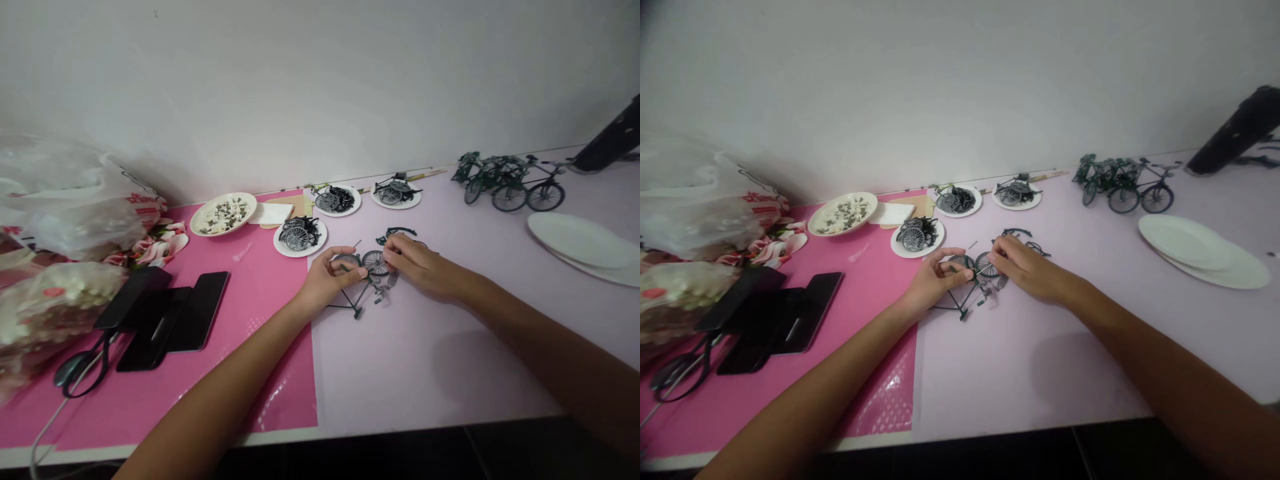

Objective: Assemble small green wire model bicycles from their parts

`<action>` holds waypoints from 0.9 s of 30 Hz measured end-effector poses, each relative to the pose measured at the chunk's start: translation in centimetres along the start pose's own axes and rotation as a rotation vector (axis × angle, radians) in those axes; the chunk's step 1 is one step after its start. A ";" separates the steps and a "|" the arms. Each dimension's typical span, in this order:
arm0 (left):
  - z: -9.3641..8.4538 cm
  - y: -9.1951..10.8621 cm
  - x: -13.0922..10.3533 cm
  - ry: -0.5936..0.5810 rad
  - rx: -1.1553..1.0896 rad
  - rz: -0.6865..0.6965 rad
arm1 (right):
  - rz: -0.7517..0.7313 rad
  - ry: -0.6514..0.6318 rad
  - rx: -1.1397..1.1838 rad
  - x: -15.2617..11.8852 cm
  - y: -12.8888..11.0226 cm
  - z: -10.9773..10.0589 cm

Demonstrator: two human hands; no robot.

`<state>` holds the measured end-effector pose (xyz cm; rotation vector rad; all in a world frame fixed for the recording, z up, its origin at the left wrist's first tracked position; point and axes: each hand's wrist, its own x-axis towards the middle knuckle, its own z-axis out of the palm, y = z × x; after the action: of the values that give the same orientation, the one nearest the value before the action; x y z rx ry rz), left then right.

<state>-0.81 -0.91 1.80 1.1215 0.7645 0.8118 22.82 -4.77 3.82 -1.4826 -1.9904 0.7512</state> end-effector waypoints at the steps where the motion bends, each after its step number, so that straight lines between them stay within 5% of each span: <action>1: 0.0 0.0 0.0 0.002 -0.001 0.000 | 0.003 -0.006 -0.001 0.0 0.1 -0.1; 9: -0.1 -0.1 0.0 -0.010 0.004 0.014 | 0.039 -0.064 0.059 0.2 1.1 -0.5; 27: -0.2 -0.3 0.1 -0.033 0.005 0.011 | 0.038 0.024 0.088 0.3 0.0 0.3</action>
<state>-0.90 -0.79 1.43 1.1422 0.7339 0.7996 22.49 -4.51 3.66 -1.4757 -1.8917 0.8224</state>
